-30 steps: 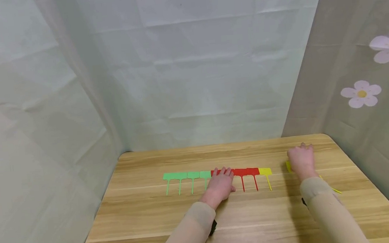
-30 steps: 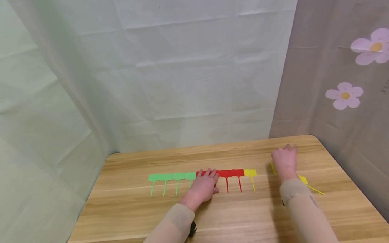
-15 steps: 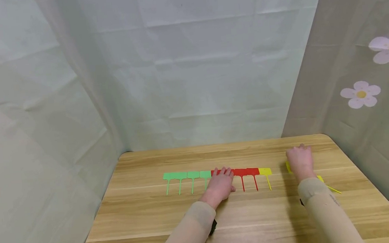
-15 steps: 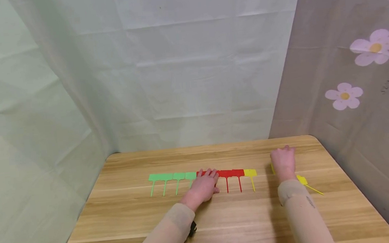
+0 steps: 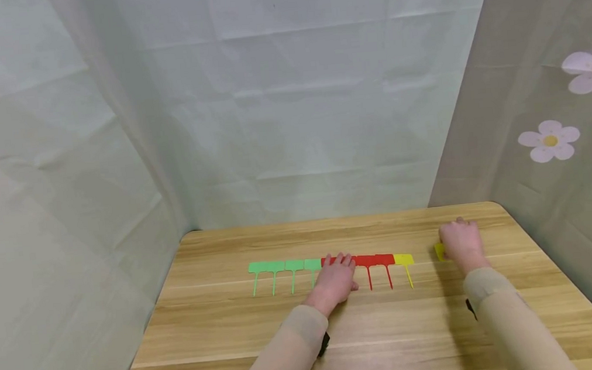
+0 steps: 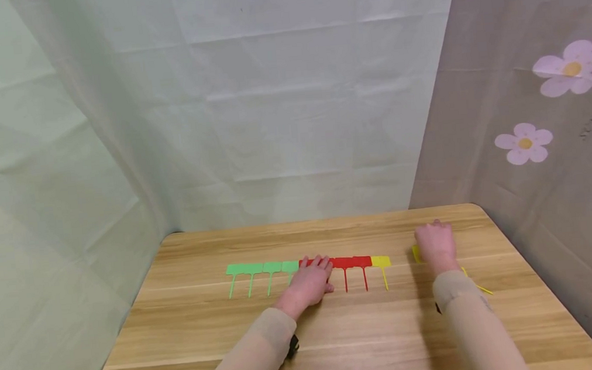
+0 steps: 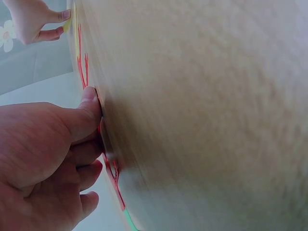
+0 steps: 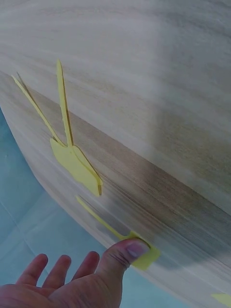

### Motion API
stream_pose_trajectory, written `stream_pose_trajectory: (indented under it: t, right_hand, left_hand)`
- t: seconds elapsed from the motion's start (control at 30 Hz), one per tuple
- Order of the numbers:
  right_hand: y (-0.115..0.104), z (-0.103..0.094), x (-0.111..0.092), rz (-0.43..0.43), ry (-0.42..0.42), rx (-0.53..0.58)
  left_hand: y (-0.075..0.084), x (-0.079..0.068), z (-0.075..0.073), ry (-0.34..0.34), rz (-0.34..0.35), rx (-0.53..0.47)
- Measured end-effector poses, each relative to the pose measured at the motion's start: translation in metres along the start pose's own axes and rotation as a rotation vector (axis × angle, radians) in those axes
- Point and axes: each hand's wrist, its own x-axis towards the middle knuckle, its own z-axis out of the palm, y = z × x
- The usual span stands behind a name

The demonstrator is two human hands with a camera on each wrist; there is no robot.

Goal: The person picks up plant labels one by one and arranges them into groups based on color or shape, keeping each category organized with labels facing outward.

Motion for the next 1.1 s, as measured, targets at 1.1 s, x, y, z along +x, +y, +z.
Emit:
stream_pose_trajectory:
  t: [1.1]
  right_hand:
    - [0.011,-0.023,-0.014,0.164,-0.064,0.579]
  left_hand:
    - [0.000,0.000,0.000,-0.003,-0.010,-0.025]
